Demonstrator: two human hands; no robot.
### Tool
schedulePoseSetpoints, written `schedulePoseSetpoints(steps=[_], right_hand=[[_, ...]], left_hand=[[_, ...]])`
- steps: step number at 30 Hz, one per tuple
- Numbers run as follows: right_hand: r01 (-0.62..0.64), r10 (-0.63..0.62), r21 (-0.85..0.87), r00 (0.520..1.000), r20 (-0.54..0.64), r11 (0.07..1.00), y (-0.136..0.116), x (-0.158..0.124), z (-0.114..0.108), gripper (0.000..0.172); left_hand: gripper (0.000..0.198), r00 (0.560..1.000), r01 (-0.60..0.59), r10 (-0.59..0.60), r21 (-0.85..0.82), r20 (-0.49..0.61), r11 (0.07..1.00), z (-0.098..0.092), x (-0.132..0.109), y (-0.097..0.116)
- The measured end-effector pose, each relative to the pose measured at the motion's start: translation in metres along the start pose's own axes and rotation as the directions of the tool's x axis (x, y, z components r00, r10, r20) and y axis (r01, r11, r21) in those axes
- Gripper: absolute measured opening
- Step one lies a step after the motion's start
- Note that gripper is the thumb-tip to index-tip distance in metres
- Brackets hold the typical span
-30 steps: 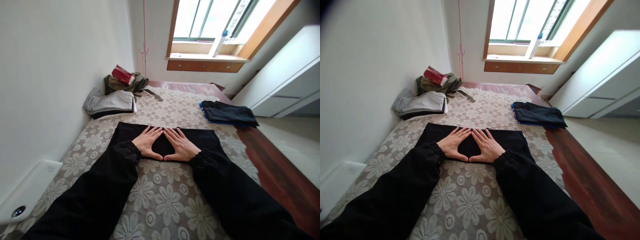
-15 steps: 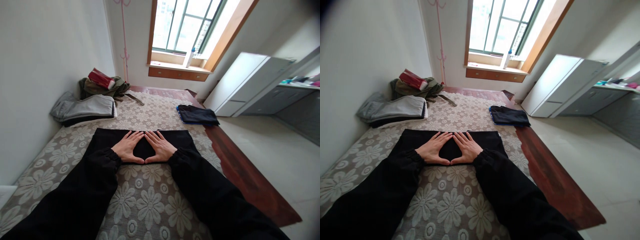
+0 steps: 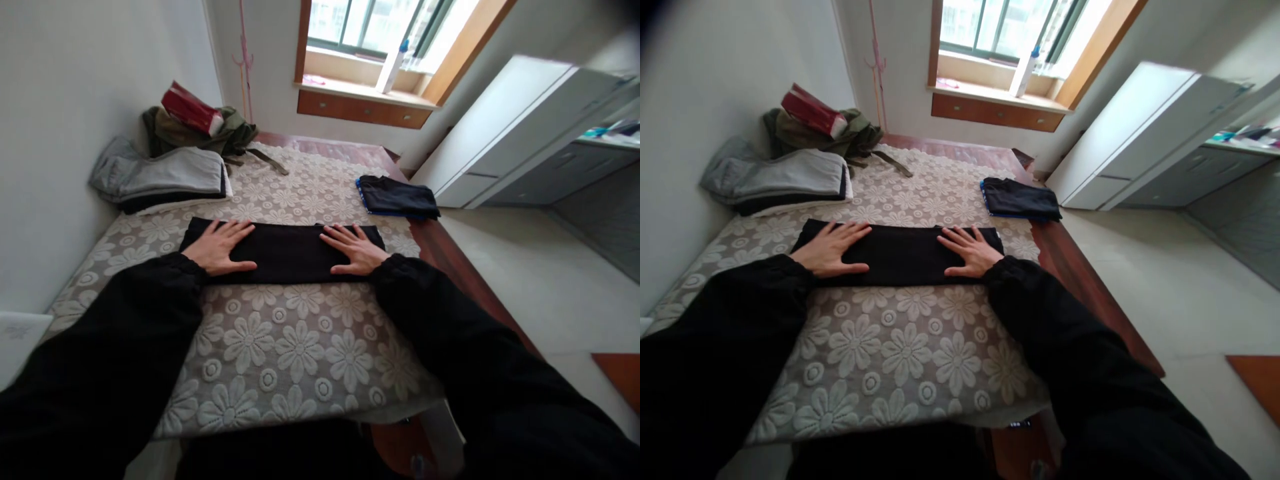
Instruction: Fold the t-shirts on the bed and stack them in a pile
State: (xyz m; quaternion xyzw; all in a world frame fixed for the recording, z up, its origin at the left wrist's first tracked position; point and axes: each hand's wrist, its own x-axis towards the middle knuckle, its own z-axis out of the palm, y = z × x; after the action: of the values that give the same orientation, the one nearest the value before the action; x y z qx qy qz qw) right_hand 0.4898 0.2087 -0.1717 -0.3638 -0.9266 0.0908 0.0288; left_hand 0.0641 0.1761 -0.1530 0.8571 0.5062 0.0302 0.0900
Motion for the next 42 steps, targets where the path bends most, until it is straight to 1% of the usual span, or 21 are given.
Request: schedulePoseSetpoints(steps=[2, 3, 5, 8, 13, 15, 16, 18, 19, 22, 23, 24, 25, 26, 29, 32, 34, 36, 37, 39, 42], right_hand=[[-0.067, 0.067, -0.021, 0.998, -0.022, 0.998, 0.021, -0.026, 0.0, 0.095], [-0.088, 0.086, -0.031, 0.996, -0.035, 0.996, 0.027, -0.035, 0.002, 0.094], [-0.102, 0.099, -0.049, 0.993, -0.057, 0.994, 0.032, -0.044, 0.005, 0.094], [-0.106, 0.1, -0.069, 0.992, -0.072, 0.992, 0.029, -0.043, 0.009, 0.092], [-0.126, 0.12, -0.069, 0.988, -0.095, 0.99, 0.025, -0.039, 0.008, 0.089], [-0.132, 0.125, -0.064, 0.987, -0.101, 0.989, 0.024, -0.04, 0.008, 0.087], [-0.134, 0.128, -0.062, 0.987, -0.101, 0.989, 0.024, -0.041, 0.007, 0.086], [-0.138, 0.131, -0.06, 0.986, -0.099, 0.989, 0.023, -0.041, 0.007, 0.085], [-0.138, 0.132, -0.06, 0.986, -0.098, 0.989, 0.022, -0.041, 0.006, 0.084], [-0.139, 0.132, -0.06, 0.986, -0.098, 0.989, 0.021, -0.041, 0.006, 0.085], [-0.139, 0.133, -0.059, 0.986, -0.101, 0.989, 0.02, -0.041, 0.006, 0.086], [-0.139, 0.132, -0.058, 0.986, -0.103, 0.989, 0.02, -0.041, 0.006, 0.086], [-0.139, 0.133, -0.057, 0.985, -0.107, 0.989, 0.02, -0.041, 0.006, 0.087], [-0.14, 0.133, -0.056, 0.985, -0.111, 0.989, 0.02, -0.041, 0.006, 0.087], [-0.139, 0.132, -0.053, 0.984, -0.119, 0.989, 0.02, -0.041, 0.006, 0.087], [-0.139, 0.132, -0.051, 0.984, -0.115, 0.989, 0.019, -0.041, 0.005, 0.084], [-0.139, 0.133, -0.049, 0.985, -0.108, 0.989, 0.019, -0.041, 0.005, 0.081], [-0.141, 0.136, -0.049, 0.986, -0.101, 0.989, 0.019, -0.041, 0.004, 0.08], [-0.143, 0.137, -0.049, 0.986, -0.098, 0.989, 0.018, -0.041, 0.004, 0.079], [-0.149, 0.143, -0.049, 0.985, -0.097, 0.988, 0.018, -0.04, 0.004, 0.078], [-0.153, 0.148, -0.049, 0.984, -0.095, 0.987, 0.018, -0.04, 0.004, 0.077]], left_hand=[[0.094, 0.998, 0.042, -0.04, 0.036, -0.044, 0.998, 0.002, -0.016, -0.019], [0.091, 0.997, 0.051, -0.048, 0.043, -0.061, 0.998, 0.003, -0.022, -0.025], [0.087, 0.995, 0.063, -0.06, 0.042, -0.084, 0.997, 0.006, -0.028, -0.028], [0.086, 0.993, 0.084, -0.081, 0.027, -0.09, 0.996, 0.007, -0.027, -0.024], [0.086, 0.989, 0.116, -0.117, -0.013, -0.088, 0.993, 0.003, -0.024, -0.018], [0.087, 0.982, 0.156, -0.159, -0.033, -0.101, 0.987, 0.002, -0.024, -0.018], [0.088, 0.973, 0.195, -0.198, -0.043, -0.116, 0.98, 0.001, -0.025, -0.018], [0.091, 0.935, 0.31, -0.318, -0.072, -0.158, 0.948, 0.0, -0.029, -0.017], [0.093, 0.903, 0.378, -0.389, -0.094, -0.181, 0.921, 0.0, -0.031, -0.017], [0.106, 0.764, 0.583, -0.606, -0.166, -0.222, 0.796, -0.001, -0.039, -0.021], [0.11, 0.729, 0.624, -0.647, -0.173, -0.223, 0.762, -0.002, -0.041, -0.022], [0.113, 0.71, 0.647, -0.668, -0.17, -0.221, 0.744, -0.002, -0.044, -0.024], [0.114, 0.707, 0.655, -0.673, -0.158, -0.217, 0.739, -0.004, -0.046, -0.026], [0.113, 0.715, 0.651, -0.666, -0.142, -0.213, 0.745, -0.006, -0.047, -0.026], [0.1, 0.753, 0.625, -0.629, -0.091, -0.19, 0.776, -0.014, -0.05, -0.026], [0.087, 0.759, 0.629, -0.626, -0.046, -0.179, 0.776, -0.022, -0.05, -0.027], [0.087, 0.76, 0.636, -0.63, -0.022, -0.161, 0.772, -0.026, -0.049, -0.035], [0.087, 0.766, 0.636, -0.633, -0.01, -0.114, 0.771, -0.029, -0.048, -0.046], [0.087, 0.767, 0.638, -0.638, -0.018, -0.076, 0.77, -0.03, -0.047, -0.051], [0.087, 0.747, 0.663, -0.665, -0.079, 0.003, 0.744, -0.033, -0.046, -0.059], [0.087, 0.726, 0.681, -0.683, -0.233, 0.082, 0.695, -0.037, -0.044, -0.062]])
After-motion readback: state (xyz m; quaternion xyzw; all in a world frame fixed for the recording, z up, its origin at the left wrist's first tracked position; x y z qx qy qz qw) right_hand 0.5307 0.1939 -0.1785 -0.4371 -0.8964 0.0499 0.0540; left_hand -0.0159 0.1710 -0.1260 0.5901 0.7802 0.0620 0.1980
